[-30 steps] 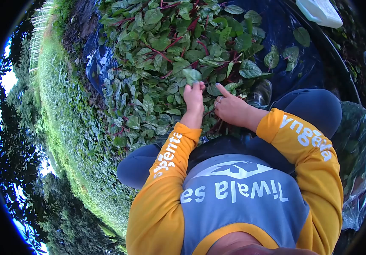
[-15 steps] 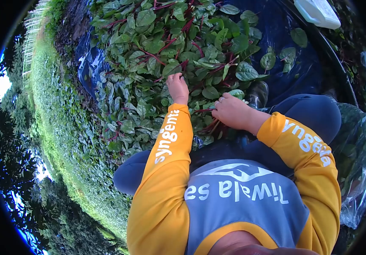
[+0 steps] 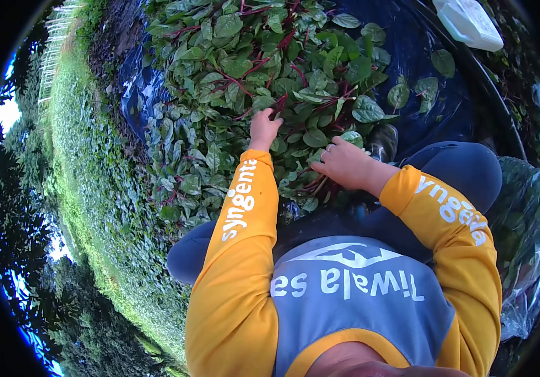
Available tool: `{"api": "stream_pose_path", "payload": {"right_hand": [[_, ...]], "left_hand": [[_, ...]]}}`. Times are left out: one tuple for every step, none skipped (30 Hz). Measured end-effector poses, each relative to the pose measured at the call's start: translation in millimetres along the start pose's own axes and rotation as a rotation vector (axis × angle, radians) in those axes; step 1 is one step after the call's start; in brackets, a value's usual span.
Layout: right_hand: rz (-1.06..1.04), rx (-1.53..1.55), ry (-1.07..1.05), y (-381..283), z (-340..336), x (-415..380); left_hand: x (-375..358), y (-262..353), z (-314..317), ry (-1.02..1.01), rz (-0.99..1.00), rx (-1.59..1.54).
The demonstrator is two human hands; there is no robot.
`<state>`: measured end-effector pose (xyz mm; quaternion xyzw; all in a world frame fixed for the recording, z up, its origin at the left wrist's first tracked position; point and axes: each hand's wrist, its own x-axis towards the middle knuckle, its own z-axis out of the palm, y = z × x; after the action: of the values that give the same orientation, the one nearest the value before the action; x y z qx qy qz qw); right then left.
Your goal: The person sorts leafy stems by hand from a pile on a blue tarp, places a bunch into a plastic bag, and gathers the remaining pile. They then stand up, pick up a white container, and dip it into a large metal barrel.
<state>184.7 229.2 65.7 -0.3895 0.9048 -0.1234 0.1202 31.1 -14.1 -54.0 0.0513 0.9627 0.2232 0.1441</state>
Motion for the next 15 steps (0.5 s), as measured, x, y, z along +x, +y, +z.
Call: {"api": "stream_pose_path", "payload": {"right_hand": [[0.003,-0.021,0.0,1,0,1],[0.006,-0.04,-0.001,1,0,2],[0.003,-0.041,0.004,1,-1,4],[-0.001,-0.055,0.018,1,-1,5],[-0.005,-0.07,0.031,0,-1,6],[-0.007,-0.072,0.033,-1,-2,6],[-0.018,-0.071,0.053,-2,-2,7],[-0.03,-0.07,0.073,-3,-3,8],[-0.031,-0.072,0.074,-4,-3,9],[-0.038,-0.072,0.112,-4,-2,10],[-0.044,-0.073,0.148,-4,-1,10],[-0.043,-0.077,0.147,-3,1,10],[-0.037,-0.081,0.178,-1,3,11],[-0.032,-0.085,0.209,0,5,12],[-0.034,-0.087,0.21,-1,4,10]], "left_hand": [[-4,0,-4,0.038,0.051,0.043],[-8,0,-9,0.075,0.103,0.087],[-13,5,-18,0.079,0.102,0.092],[-19,13,-30,0.013,0.074,0.068],[-26,21,-41,-0.053,0.046,0.043],[-34,22,-42,-0.05,0.046,0.044],[-41,24,-42,0.025,0.158,0.066],[-49,27,-41,0.1,0.27,0.088],[-57,34,-42,0.103,0.27,0.089],[-65,48,-46,-0.03,0.196,0.065],[-73,62,-49,-0.163,0.122,0.041],[-82,78,-54,-0.328,0.05,0.04],[-88,72,-40,-0.39,0.124,-0.1],[-91,59,-18,-0.52,0.089,-0.453],[-95,50,-2,-0.641,0.052,-0.807]]}}
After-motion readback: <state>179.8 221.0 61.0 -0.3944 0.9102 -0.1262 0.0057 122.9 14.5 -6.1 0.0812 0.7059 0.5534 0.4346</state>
